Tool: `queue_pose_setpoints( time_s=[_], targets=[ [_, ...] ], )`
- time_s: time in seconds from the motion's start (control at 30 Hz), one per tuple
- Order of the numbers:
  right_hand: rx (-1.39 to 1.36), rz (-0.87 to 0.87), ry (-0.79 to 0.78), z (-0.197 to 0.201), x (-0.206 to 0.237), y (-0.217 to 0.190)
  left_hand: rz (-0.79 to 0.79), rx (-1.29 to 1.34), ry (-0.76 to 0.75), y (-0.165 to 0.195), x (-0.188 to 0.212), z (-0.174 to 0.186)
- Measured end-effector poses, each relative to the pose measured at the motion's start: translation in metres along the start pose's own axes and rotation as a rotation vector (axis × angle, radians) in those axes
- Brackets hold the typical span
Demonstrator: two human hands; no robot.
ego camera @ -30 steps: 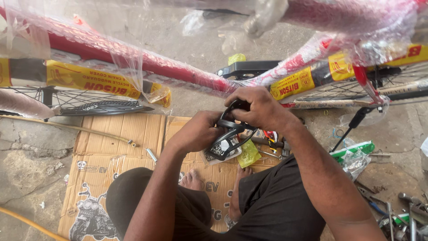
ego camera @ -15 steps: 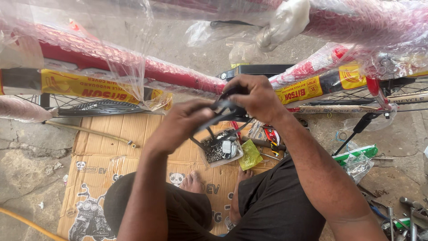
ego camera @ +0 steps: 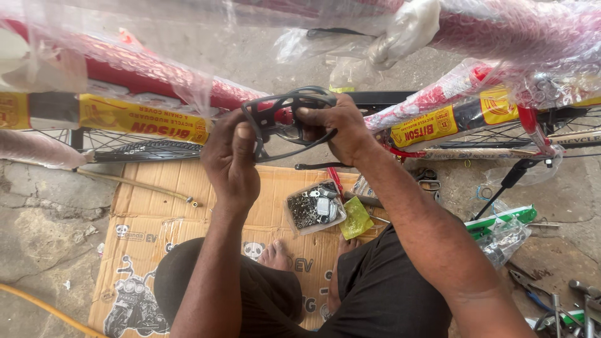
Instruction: The person sits on a cardboard sheet and assembles a bicycle by attaching a water bottle holder to the frame. They use scissors to cut plastic wrapping, then use a screwdriver to tighten the holder onto the frame.
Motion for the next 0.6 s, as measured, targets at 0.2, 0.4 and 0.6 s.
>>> queue_pose_setpoints(
  time_s=[0.2, 0.4, 0.6],
  targets=[
    [-0.017, 0.000, 0.016, -0.012, -0.008, 0.007, -0.007, -0.069, 0.078, -0.004, 0.001, 0.010],
    [-0.024, -0.003, 0.006, -0.014, -0.006, 0.005, -0.055, -0.248, 0.052, 0.006, 0.002, 0.008],
    [0.043, -0.017, 0.112, -0.018, -0.003, 0.003, -0.088, -0.401, 0.116, 0.010, -0.002, 0.004]
  ],
)
Point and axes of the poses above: each hand's wrist, its own x-axis away from the middle knuckle, its own z-axis out of the back of the hand, y = z × x, the point moved 4 cm from there along -x, towards the middle knuckle, and after that the axes turned 5 degrees about -z, right-handed, at the moved point
